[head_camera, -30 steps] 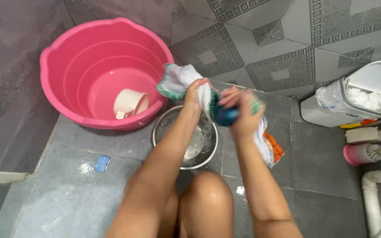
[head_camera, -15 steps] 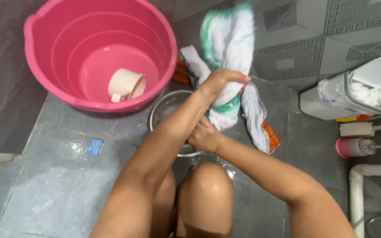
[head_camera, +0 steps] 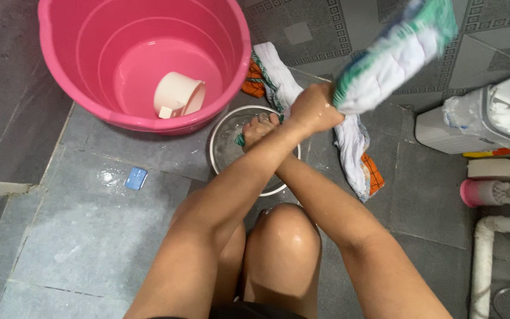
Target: The person washes several patterned cloths by hand in a metal bowl filled with soapy water. They repeatedly submerge, scrub, and wring out each cloth, then place them on the floor. The person also uses a plastic scoop to transfer water between a pink basin and the metal bowl.
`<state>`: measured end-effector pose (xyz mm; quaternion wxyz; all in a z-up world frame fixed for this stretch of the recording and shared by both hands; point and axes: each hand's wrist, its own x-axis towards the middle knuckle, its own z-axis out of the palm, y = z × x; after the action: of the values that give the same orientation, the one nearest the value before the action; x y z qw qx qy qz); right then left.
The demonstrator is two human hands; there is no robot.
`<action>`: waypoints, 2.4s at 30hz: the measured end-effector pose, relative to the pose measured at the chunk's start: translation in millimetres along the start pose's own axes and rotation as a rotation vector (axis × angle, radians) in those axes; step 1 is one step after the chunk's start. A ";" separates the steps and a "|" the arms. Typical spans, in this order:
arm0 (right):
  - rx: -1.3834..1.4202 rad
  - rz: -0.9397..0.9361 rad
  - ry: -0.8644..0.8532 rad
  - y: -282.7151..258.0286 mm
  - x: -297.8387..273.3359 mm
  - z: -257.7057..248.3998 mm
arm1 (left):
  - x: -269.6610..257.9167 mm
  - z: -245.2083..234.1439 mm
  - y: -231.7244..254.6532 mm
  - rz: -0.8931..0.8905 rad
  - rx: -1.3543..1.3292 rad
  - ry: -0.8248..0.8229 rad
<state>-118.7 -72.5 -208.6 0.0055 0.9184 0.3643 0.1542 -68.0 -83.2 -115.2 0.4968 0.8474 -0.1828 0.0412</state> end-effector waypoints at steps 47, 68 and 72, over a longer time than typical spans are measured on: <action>0.233 1.056 -0.511 298.0 -146.4 214.5 | -85.6 56.9 -259.7 -0.531 0.102 -0.877; 1.547 1.452 0.919 282.6 -24.7 269.0 | -77.5 32.3 -268.7 -0.678 -0.143 -0.632; 1.752 0.979 0.774 265.3 43.5 101.6 | -53.6 -10.1 -233.1 -0.527 -0.224 -0.300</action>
<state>117.4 -227.8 -260.8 -0.8327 0.5374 -0.0826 0.1049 -35.0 42.3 -316.4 0.5483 0.8021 -0.0318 -0.2345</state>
